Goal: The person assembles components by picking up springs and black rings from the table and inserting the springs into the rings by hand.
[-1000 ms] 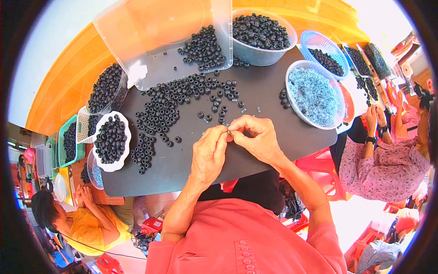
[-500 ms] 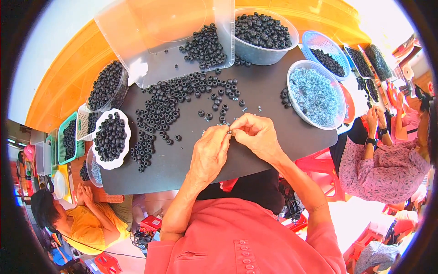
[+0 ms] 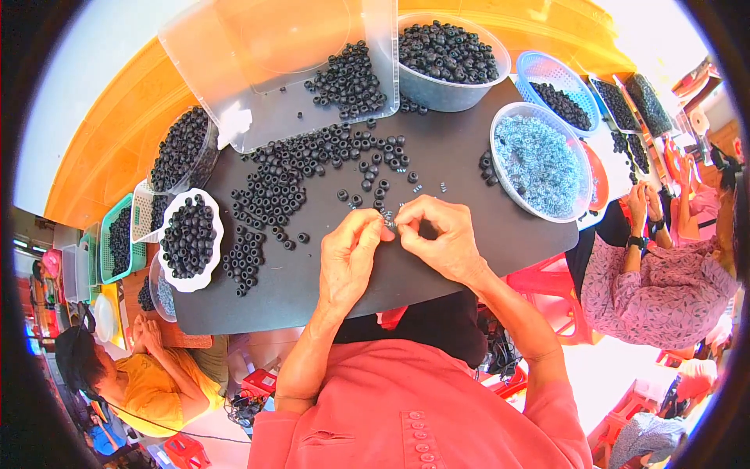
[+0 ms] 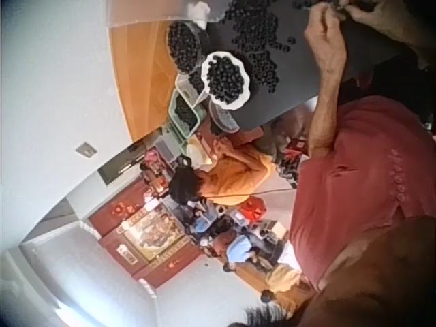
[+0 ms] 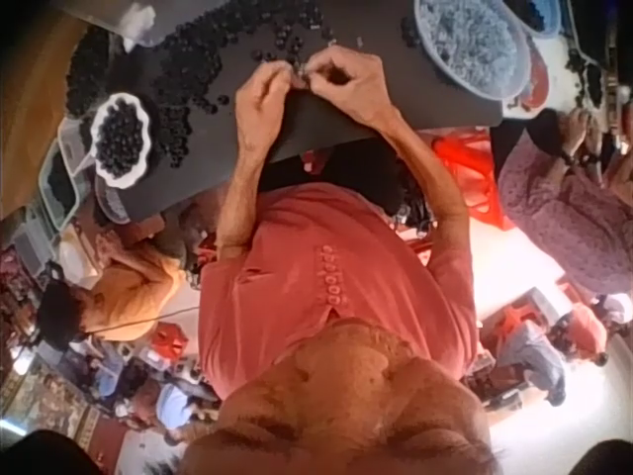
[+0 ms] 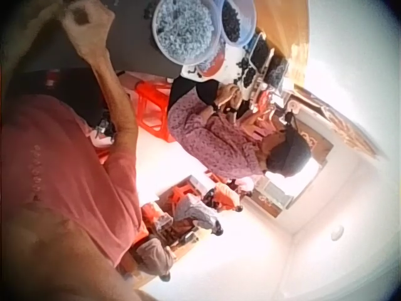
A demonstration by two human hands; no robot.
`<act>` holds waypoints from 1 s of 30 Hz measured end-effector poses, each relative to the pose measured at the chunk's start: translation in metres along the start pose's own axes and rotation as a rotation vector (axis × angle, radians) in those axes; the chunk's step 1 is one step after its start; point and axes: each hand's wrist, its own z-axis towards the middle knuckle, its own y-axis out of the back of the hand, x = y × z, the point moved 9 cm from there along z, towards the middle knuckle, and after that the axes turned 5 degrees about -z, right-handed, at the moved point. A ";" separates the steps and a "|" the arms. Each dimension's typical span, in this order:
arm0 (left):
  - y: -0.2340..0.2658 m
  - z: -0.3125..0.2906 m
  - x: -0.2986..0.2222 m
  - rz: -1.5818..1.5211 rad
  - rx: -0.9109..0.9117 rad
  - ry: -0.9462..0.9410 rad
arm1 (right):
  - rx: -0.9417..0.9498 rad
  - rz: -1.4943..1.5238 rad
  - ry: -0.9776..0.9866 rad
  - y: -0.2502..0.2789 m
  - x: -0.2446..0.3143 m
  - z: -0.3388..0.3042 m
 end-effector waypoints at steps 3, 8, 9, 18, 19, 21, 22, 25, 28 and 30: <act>0.010 0.000 -0.001 0.101 -0.043 -0.048 | -0.017 -0.032 -0.048 0.005 -0.010 0.005; 0.021 0.003 -0.011 0.270 -0.091 -0.054 | -0.071 -0.554 0.201 0.004 -0.001 0.004; 0.020 0.002 -0.009 0.270 -0.094 -0.055 | -0.069 -0.553 0.203 0.003 0.000 0.004; 0.005 -0.005 -0.027 0.403 -0.110 -0.288 | 0.010 -0.007 -0.027 -0.016 0.007 0.011; 0.005 -0.006 -0.027 0.403 -0.112 -0.287 | 0.000 -0.015 -0.024 -0.016 0.006 0.010; 0.004 -0.007 -0.025 0.453 -0.096 -0.290 | -0.008 -0.021 -0.022 -0.016 0.006 0.011; 0.004 -0.007 -0.027 0.452 -0.096 -0.287 | 0.002 -0.020 -0.058 -0.014 0.003 0.012; 0.026 -0.007 -0.006 0.230 -0.127 -0.036 | -0.088 -0.137 -0.073 0.002 -0.007 0.019; 0.044 -0.012 -0.003 -0.015 -0.193 -0.021 | -0.078 -0.409 0.089 0.011 -0.005 0.028; 0.044 -0.016 -0.005 -0.061 -0.179 -0.017 | -0.059 -0.488 0.121 0.007 -0.007 0.027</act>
